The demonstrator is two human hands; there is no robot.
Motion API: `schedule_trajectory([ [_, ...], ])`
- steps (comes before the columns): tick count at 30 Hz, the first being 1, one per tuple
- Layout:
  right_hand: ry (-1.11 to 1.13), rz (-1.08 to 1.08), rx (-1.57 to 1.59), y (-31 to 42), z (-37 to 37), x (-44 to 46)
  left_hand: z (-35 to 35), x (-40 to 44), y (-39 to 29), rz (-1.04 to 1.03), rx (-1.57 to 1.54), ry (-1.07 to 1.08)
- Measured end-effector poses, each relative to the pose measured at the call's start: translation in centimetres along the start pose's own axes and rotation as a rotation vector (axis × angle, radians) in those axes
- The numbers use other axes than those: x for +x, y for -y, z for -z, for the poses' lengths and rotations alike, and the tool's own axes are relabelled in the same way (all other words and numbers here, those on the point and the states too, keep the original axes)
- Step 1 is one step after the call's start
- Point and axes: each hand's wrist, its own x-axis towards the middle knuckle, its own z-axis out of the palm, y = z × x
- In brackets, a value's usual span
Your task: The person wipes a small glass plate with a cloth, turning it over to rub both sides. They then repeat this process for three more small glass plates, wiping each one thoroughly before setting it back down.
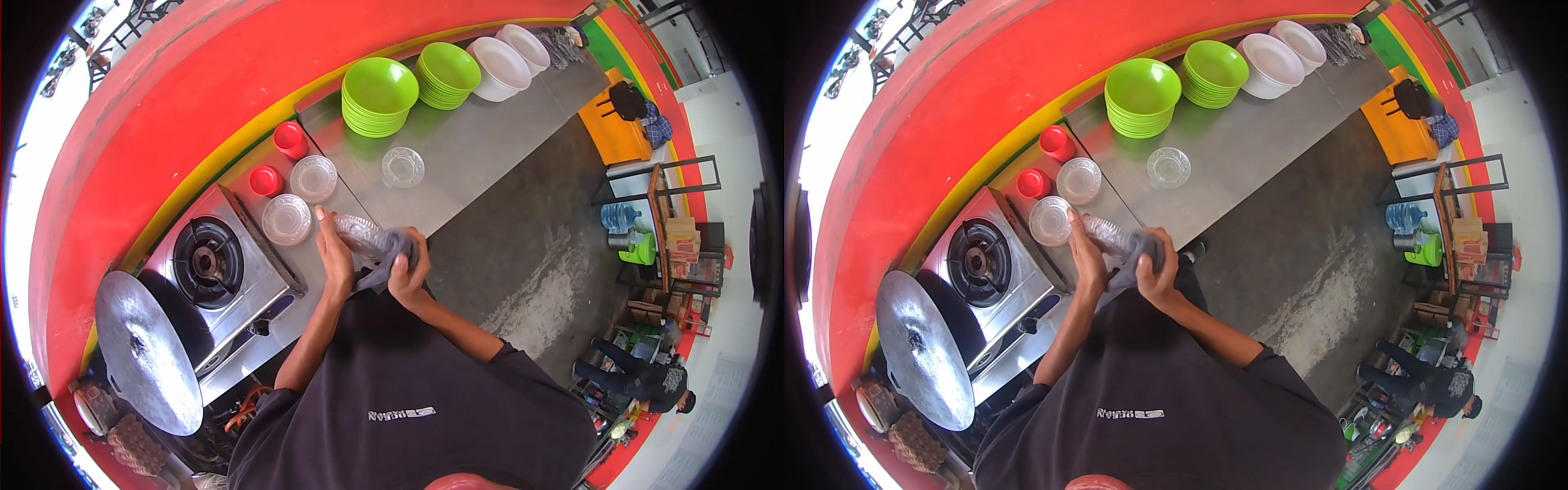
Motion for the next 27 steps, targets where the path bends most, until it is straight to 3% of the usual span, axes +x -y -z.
schedule_trajectory([
  [2, -0.007, -0.167, -0.004, 0.5, -0.4, 0.7, -0.5, -0.1, -0.6, -0.12, 0.151, -0.189],
  [5, -0.024, -0.322, 0.005, 1.5, -0.7, 1.0, 0.5, 0.5, -0.7, -0.133, 0.256, -0.116],
  [7, -0.039, -0.383, -0.036, 1.5, -0.8, 0.9, 1.7, 1.6, -0.8, -0.199, 0.483, -0.033],
  [12, 0.218, -0.604, -0.059, 0.8, -0.3, 3.1, 1.4, 0.6, -3.8, -0.525, 1.128, 0.231],
  [13, 0.294, -0.637, -0.07, 0.4, -0.2, 3.4, 1.3, 0.5, -3.7, -0.537, 1.096, 0.245],
  [15, 0.23, -0.641, -0.034, 0.3, -0.2, 3.9, 0.9, 0.5, -3.2, -0.56, 1.031, 0.275],
  [18, 0.074, -0.638, 0.018, 0.5, 0.1, 4.6, 0.5, 0.4, -1.9, -0.043, 0.377, 0.256],
  [21, -0.178, -0.719, 0.238, 0.1, 0.0, 4.9, 0.3, 0.1, -2.0, -0.064, 0.353, 0.247],
  [27, 0.255, -0.757, 0.004, -0.3, 1.9, 4.3, 1.1, 0.9, -4.4, -0.086, 0.793, 0.369],
])
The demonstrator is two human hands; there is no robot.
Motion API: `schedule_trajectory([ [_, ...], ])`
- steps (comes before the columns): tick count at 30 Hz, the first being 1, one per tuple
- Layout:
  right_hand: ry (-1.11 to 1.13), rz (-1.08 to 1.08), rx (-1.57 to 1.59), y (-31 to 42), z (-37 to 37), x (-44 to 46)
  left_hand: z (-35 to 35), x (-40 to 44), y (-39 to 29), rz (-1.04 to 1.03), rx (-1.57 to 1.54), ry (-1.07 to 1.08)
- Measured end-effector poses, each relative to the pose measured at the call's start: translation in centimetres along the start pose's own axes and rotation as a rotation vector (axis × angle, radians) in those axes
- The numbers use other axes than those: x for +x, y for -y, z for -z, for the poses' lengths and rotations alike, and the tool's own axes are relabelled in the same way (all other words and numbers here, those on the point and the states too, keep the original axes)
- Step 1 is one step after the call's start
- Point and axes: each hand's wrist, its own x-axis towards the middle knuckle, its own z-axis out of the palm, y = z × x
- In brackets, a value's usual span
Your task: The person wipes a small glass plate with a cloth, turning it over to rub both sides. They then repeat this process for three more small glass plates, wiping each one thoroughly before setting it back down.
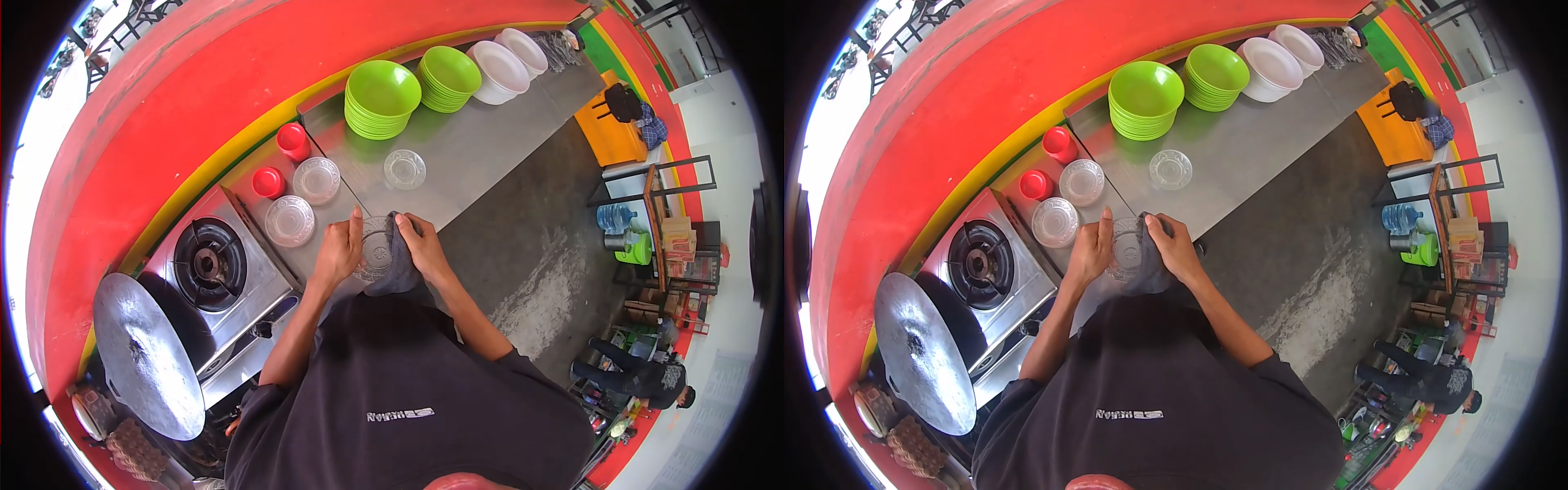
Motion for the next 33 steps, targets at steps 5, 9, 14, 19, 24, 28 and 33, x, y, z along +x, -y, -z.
schedule_trajectory([
  [5, 0.264, 0.035, -0.184, 0.8, 0.2, 0.8, 0.0, 0.1, 0.7, -0.394, 0.343, 0.057],
  [9, 0.221, -0.031, -0.126, 0.7, -0.3, 1.5, -1.0, 0.6, 1.4, -0.26, 0.143, -0.022],
  [14, -0.014, -0.16, 0.151, 0.5, -0.6, 2.6, -1.4, 0.2, 0.5, 0.087, -0.39, -0.039],
  [19, 0.042, -0.154, -0.032, -1.2, 0.0, 2.0, -0.9, 0.3, 1.2, -0.016, -0.046, 0.001],
  [24, 0.198, -0.146, -0.068, -0.6, -0.2, 1.8, -0.3, 1.2, 1.4, 0.003, 0.069, 0.232],
  [28, 0.028, -0.209, 0.145, -0.9, 0.5, 2.1, -1.9, 0.6, 0.4, 0.151, -0.342, 0.092],
  [33, -0.108, -0.163, 0.126, -2.2, 0.9, 1.9, -3.3, -0.5, 1.3, -0.003, -0.342, -0.116],
])
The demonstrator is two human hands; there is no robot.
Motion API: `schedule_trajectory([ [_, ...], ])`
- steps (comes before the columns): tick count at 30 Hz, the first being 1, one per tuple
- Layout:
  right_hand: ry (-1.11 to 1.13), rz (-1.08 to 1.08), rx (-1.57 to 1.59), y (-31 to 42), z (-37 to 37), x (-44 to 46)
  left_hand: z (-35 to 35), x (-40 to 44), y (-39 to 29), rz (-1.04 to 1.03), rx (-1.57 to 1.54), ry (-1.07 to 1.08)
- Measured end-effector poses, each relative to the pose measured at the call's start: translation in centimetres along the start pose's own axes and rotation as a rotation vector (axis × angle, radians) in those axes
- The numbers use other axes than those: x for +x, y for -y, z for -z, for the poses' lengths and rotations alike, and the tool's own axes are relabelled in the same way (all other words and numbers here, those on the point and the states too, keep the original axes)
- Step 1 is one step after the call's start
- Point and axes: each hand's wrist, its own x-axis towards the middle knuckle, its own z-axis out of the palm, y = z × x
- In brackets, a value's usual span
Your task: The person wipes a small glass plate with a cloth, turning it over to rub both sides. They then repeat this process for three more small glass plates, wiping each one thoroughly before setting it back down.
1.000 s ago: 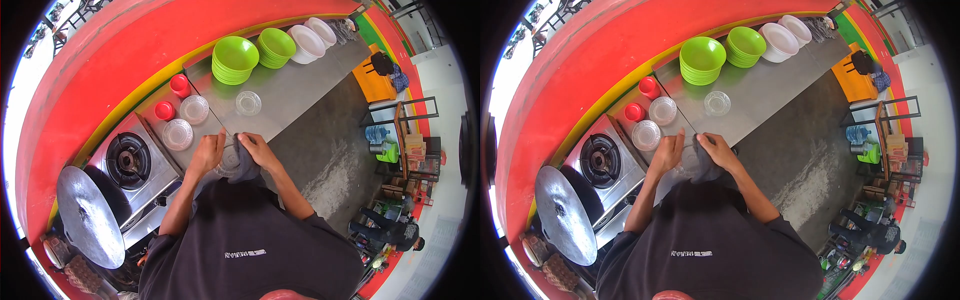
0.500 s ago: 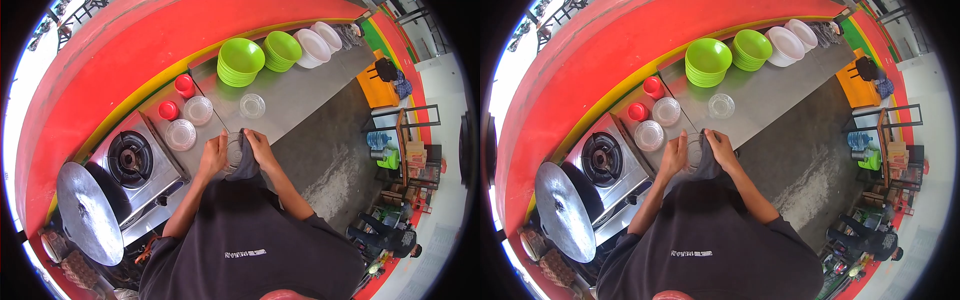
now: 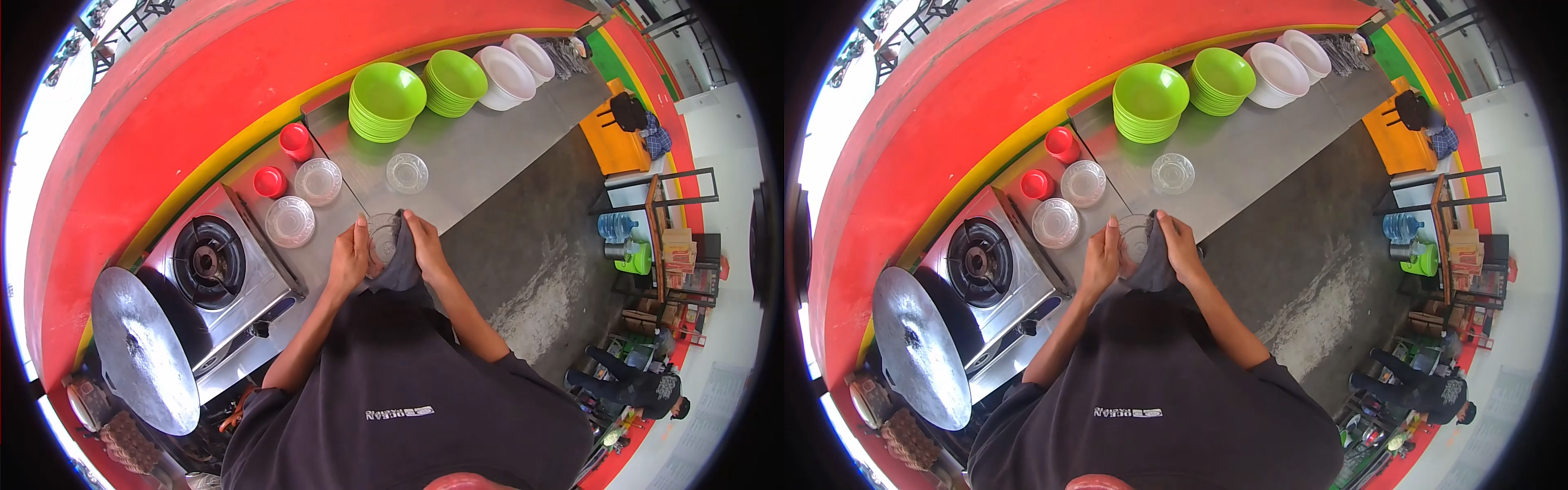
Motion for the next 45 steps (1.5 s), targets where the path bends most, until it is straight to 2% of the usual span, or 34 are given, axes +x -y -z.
schedule_trajectory([
  [2, 0.026, 0.068, -0.141, -0.7, 0.2, -0.6, 1.0, 0.2, 0.1, 0.066, 0.062, 0.116],
  [6, 0.237, 0.171, -0.353, 0.1, 0.1, -1.3, 2.5, 0.7, -1.2, 0.212, 0.179, 0.416],
  [9, 0.345, 0.143, -0.257, 0.6, 0.3, -1.0, 2.3, 0.7, -0.8, 0.242, 0.087, 0.455],
  [12, 0.209, 0.049, -0.114, 1.1, 0.3, -0.4, 1.3, 0.7, 0.8, 0.202, -0.051, 0.341],
  [15, 0.046, 0.06, -0.015, 1.5, 0.4, -0.2, 0.1, -0.1, 1.2, 0.328, -0.578, 0.211],
  [18, 0.008, 0.255, -0.291, 1.8, 0.4, -0.5, 1.7, -1.0, 0.3, 0.431, -0.726, 0.5],
  [21, -0.087, 0.467, -0.498, 2.1, -0.9, -2.2, 1.5, -0.8, 2.3, 0.401, -0.807, 0.545],
  [25, -0.179, 0.818, -0.748, 0.3, -3.4, -2.7, -0.7, -0.6, 3.4, 0.391, -0.78, 0.362],
  [28, -0.124, 0.888, -0.943, 0.5, -4.8, -4.0, -1.9, -0.9, 1.8, 0.384, -0.86, 0.225],
  [30, -0.122, 0.943, -1.02, 1.4, -4.9, -3.6, -1.8, -0.6, 2.5, 0.353, -0.846, 0.257],
  [33, -0.1, 0.843, -0.933, 2.1, -4.7, -2.2, -1.9, -0.6, 2.8, 0.364, -0.756, 0.194],
  [34, -0.163, 0.911, -0.954, 3.3, -4.9, -2.3, -2.0, -0.7, 2.7, 0.359, -0.704, 0.16],
  [37, -0.126, 0.66, -0.656, 3.8, -4.2, -0.7, -2.4, -0.9, 1.8, 0.375, -0.634, 0.109],
  [38, -0.168, 0.732, -0.613, 3.3, -4.0, 0.1, -2.1, -0.8, 2.6, 0.35, -0.593, 0.132],
  [41, -0.069, 0.39, -0.492, 2.2, -2.0, 2.0, -1.7, -0.8, 3.6, 0.27, -0.446, 0.158],
  [45, -0.07, 0.129, -0.146, -0.7, 0.3, 3.9, -2.0, -1.0, 5.6, 0.131, -0.285, 0.155],
])
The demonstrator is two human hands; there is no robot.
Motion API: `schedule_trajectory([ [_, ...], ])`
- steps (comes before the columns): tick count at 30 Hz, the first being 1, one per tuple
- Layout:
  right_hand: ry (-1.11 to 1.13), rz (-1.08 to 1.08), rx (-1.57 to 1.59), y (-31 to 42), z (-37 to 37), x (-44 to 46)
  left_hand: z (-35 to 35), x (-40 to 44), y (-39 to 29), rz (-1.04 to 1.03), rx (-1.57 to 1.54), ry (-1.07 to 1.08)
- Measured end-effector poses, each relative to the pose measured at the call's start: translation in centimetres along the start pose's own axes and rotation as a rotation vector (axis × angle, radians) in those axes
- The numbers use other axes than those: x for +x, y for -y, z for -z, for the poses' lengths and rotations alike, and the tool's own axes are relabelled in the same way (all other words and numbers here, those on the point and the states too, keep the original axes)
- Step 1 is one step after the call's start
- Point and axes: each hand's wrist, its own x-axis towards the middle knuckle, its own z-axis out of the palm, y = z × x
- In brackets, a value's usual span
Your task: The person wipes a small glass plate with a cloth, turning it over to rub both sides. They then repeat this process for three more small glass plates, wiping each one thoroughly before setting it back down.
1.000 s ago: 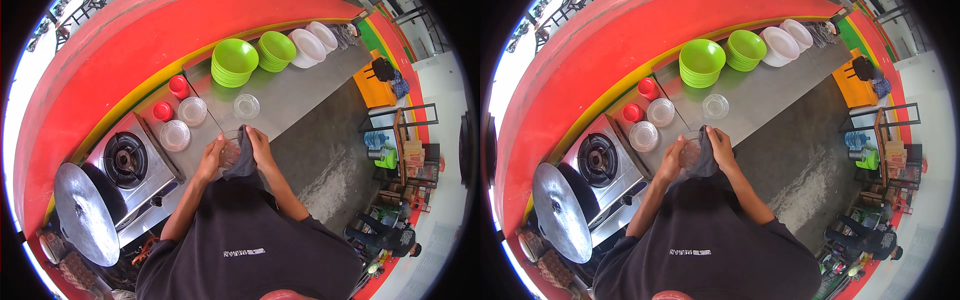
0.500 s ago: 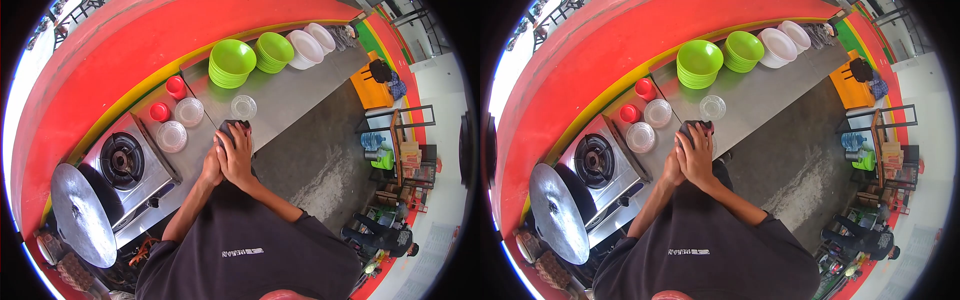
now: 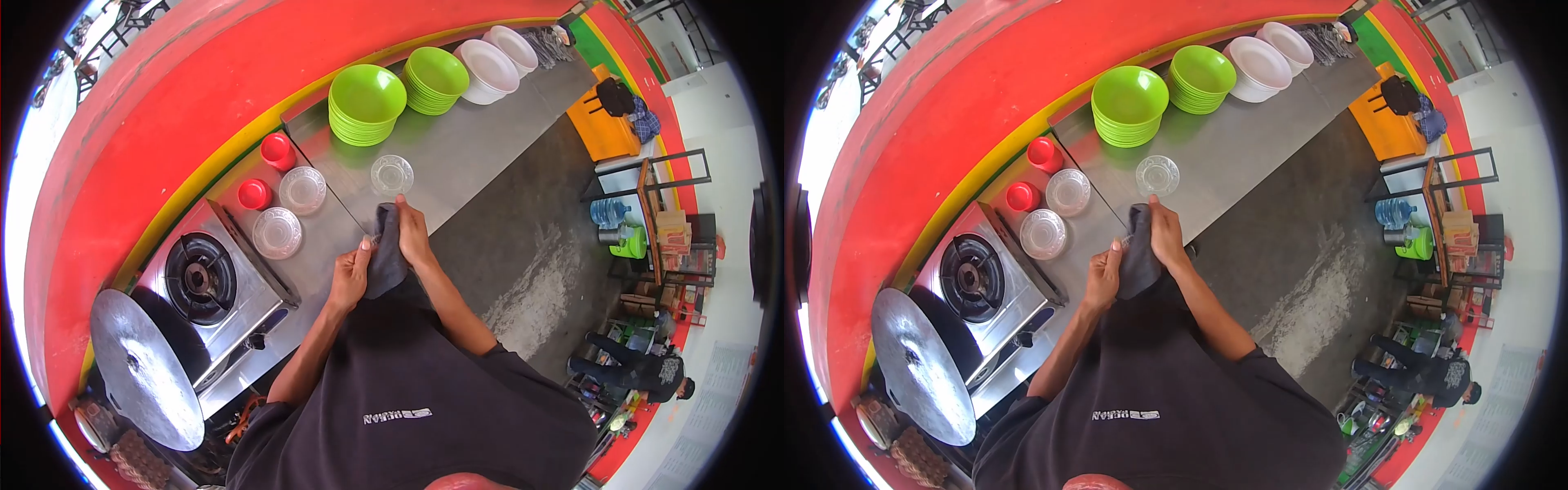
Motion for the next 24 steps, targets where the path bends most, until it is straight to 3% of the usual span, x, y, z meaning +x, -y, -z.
schedule_trajectory([
  [4, -0.175, -0.441, 0.773, -2.0, 1.9, -0.8, 0.2, -0.1, -1.8, 0.01, -0.129, 0.056],
  [5, -0.179, -0.433, 0.932, -5.5, 2.8, -0.6, 0.3, 0.1, -1.7, 0.02, -0.186, 0.045],
  [8, -0.347, -0.556, 1.02, -6.0, 4.5, -2.3, 0.4, 2.0, -1.0, 0.035, -0.323, -0.014],
  [9, -0.055, -0.569, 0.883, -6.8, 6.2, -2.9, 0.3, 2.8, -0.7, 0.032, -0.344, -0.053],
  [12, 0.409, -0.586, 0.665, -7.0, 8.8, -3.4, 0.9, 5.0, 2.1, -0.091, -0.165, 0.012],
  [13, 0.351, -0.663, 0.701, -3.7, 8.3, -4.2, 0.7, 5.4, 2.4, -0.155, -0.067, 0.063],
  [16, 0.226, -0.713, 0.617, -3.6, 8.4, -2.9, -0.3, 6.2, 1.1, -0.324, 0.324, 0.232],
  [19, 0.366, -0.743, 0.612, -5.9, 10.0, -0.4, -2.3, 7.5, -1.6, -0.529, 0.551, 0.327],
  [22, 0.376, -0.586, 0.487, -6.2, 11.2, 2.0, -3.7, 8.8, -2.0, -0.54, 0.684, 0.191],
  [24, 0.334, -0.495, 0.305, -6.4, 11.6, 3.9, -3.9, 10.1, -0.2, -0.288, 0.397, 0.128],
])
